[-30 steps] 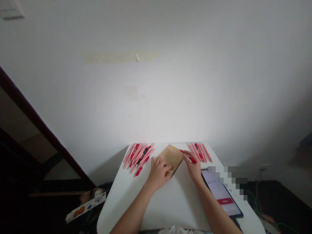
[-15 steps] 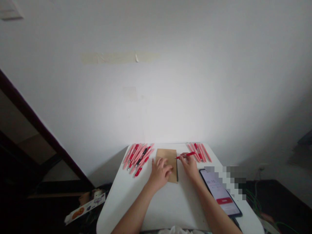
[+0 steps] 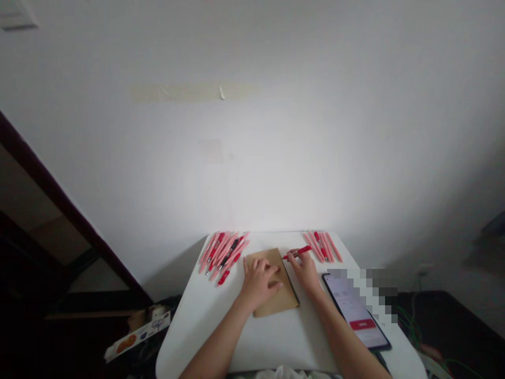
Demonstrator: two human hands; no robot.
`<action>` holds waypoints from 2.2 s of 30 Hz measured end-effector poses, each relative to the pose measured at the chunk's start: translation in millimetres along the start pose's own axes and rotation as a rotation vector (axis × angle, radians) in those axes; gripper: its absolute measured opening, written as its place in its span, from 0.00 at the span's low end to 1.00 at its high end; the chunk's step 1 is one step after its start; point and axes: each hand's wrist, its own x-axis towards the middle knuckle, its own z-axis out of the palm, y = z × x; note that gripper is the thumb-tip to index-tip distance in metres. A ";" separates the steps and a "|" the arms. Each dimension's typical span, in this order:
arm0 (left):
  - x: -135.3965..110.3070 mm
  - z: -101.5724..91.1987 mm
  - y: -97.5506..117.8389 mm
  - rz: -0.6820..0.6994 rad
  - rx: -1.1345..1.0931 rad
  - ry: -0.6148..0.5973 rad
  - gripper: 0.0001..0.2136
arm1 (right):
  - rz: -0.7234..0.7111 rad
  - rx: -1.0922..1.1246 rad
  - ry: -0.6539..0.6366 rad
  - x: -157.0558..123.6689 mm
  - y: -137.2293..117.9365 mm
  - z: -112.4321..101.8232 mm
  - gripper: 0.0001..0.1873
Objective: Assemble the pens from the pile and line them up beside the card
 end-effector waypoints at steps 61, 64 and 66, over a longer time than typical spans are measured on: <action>-0.1 3.7 -3.9 -0.043 0.008 -0.044 0.25 | -0.054 -0.006 0.059 -4.6 -4.7 3.0 0.20; 0.0 1.3 -4.1 -0.048 -0.010 -0.056 0.25 | -0.029 0.060 0.046 -2.6 -6.1 0.2 0.21; -0.2 -1.0 -4.1 -0.054 -0.023 -0.072 0.24 | -0.010 0.089 0.045 -1.6 -7.3 -1.0 0.22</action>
